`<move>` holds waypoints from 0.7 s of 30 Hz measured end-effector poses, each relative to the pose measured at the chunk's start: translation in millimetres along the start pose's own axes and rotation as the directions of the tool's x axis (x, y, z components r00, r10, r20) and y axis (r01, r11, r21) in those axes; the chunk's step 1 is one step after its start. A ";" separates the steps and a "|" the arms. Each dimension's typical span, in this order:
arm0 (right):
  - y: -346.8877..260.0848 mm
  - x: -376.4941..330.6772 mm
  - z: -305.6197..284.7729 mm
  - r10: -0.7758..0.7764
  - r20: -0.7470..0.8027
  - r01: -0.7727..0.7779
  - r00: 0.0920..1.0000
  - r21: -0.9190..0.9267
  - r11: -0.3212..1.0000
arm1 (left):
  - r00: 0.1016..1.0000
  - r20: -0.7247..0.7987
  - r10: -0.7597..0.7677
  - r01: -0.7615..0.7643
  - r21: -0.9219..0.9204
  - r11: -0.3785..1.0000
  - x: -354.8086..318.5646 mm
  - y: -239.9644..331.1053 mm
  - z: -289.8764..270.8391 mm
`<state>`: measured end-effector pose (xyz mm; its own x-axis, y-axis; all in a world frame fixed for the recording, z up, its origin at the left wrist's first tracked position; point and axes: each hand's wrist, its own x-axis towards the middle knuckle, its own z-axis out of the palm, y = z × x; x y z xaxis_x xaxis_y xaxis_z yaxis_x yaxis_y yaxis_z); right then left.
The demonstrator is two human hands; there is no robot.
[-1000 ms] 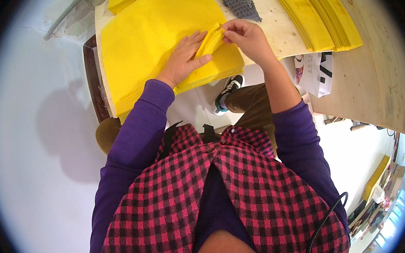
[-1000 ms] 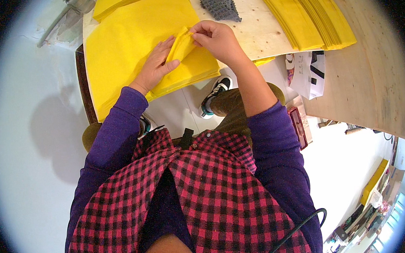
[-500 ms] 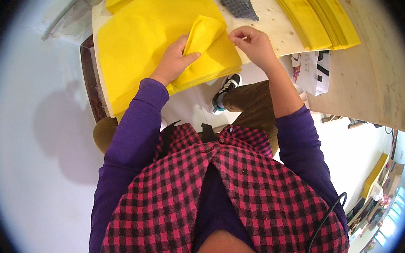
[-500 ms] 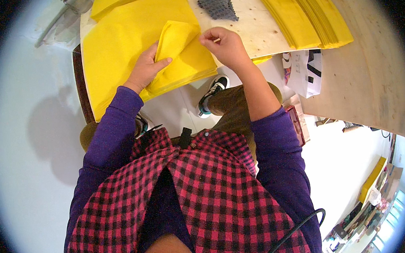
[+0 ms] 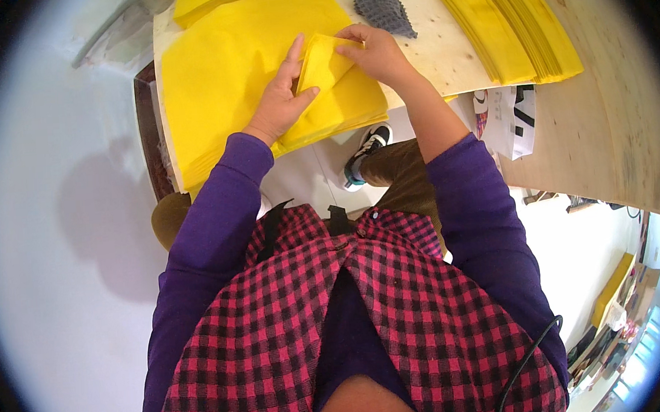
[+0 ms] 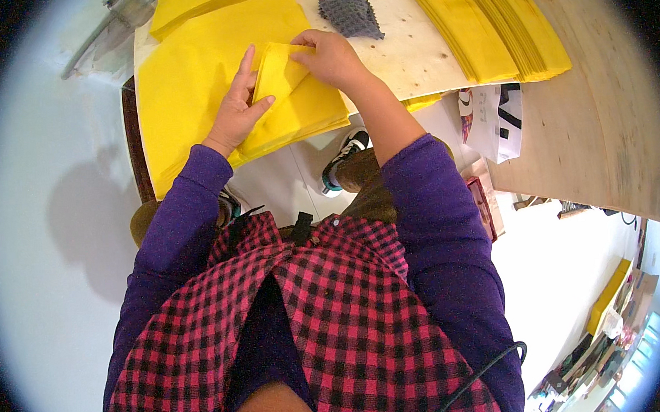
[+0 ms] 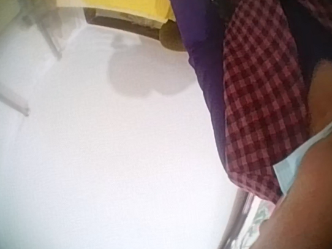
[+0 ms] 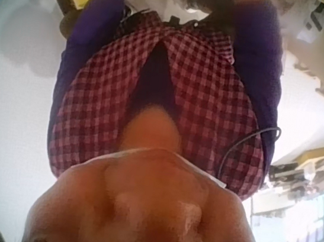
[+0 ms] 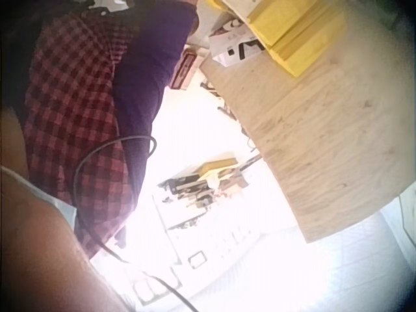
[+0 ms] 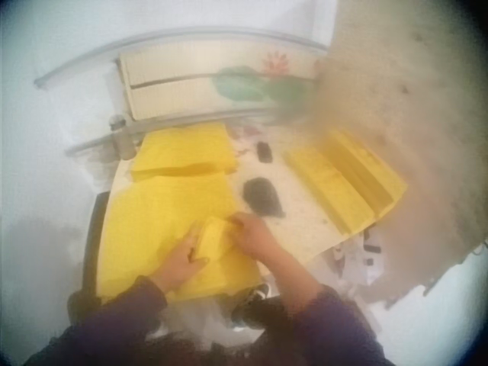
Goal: The person folds yellow fabric sheets on a wooden table. They smooth each sheet, fold it in half, then fold again to create a compact stack, repeating the process for multiple sheets.
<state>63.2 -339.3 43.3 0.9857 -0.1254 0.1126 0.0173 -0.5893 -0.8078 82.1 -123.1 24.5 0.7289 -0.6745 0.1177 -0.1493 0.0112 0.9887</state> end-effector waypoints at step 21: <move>26.1 -64.3 -39.0 -0.096 0.268 0.069 0.959 0.110 0.992 | 0.980 0.124 0.154 -0.191 0.389 0.901 3.8 -7.3 -10.6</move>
<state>-6.3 -377.7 37.5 0.9882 0.1503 0.0303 0.1032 -0.5055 -0.8566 93.0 -118.0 18.7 0.6084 -0.7512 0.2562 -0.5334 -0.1480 0.8328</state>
